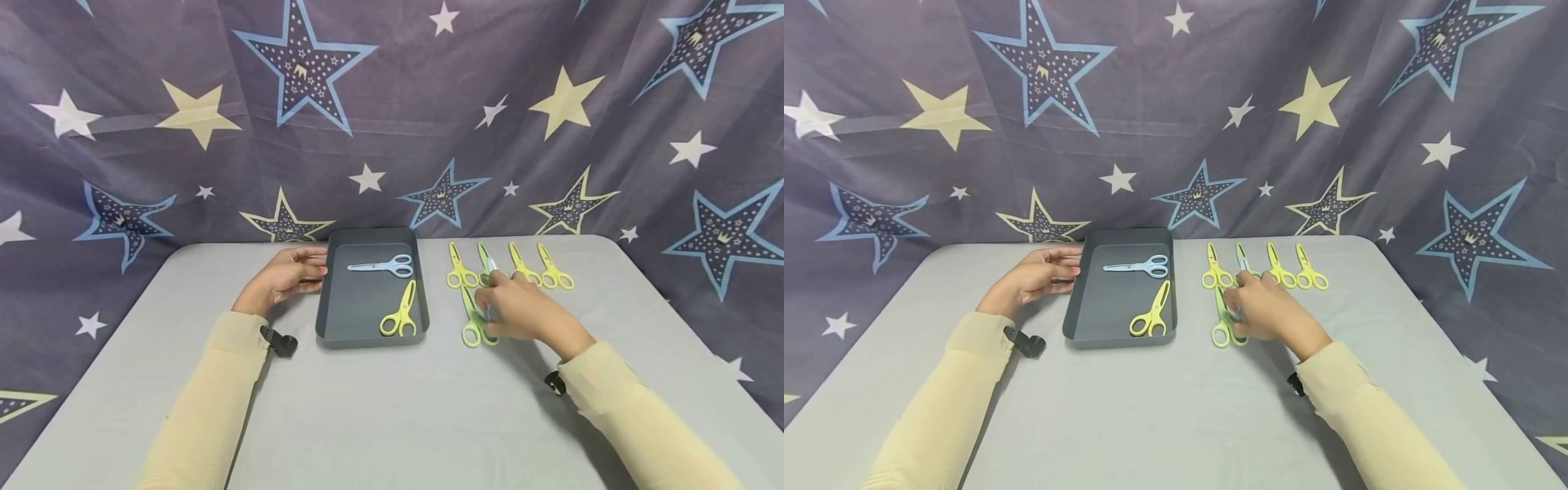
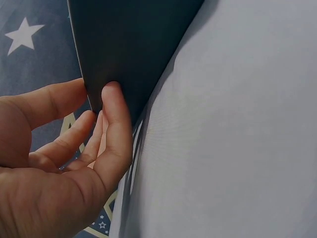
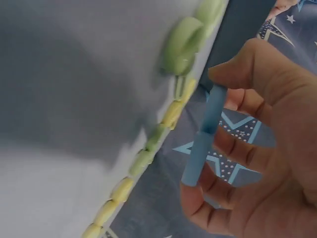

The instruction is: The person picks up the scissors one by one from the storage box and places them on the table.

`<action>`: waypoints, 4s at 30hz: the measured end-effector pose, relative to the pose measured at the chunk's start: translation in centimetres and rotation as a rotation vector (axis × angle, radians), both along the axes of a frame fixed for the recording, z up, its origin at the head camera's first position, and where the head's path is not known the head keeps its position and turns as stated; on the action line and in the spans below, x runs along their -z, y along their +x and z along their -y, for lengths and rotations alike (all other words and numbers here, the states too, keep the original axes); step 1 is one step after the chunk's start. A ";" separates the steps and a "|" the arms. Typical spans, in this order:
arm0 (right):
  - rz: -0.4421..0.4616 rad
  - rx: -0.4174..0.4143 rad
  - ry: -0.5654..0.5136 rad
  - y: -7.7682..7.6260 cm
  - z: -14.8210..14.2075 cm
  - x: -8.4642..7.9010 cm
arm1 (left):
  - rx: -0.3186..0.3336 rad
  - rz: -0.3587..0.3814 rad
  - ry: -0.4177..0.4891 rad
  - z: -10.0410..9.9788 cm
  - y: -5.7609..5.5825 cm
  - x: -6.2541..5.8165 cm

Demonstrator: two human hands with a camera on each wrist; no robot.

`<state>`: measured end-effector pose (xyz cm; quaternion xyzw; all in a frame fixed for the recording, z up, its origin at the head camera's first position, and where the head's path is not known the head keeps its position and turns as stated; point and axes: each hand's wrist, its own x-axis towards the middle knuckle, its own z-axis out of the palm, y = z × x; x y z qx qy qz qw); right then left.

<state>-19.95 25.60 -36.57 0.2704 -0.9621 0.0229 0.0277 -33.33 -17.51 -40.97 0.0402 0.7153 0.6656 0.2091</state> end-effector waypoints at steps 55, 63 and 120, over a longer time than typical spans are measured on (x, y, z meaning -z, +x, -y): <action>0.200 -0.106 -0.163 0.4 -3.2 0.3 | -0.004 -0.003 -0.001 0.0 0.0 0.0; 0.137 -0.065 -0.120 -0.2 -1.6 -1.1 | -0.009 0.006 0.004 0.0 -0.1 0.1; 0.086 -0.163 -0.097 -1.7 15.5 -0.3 | -0.001 -0.012 -0.011 0.2 0.1 -0.1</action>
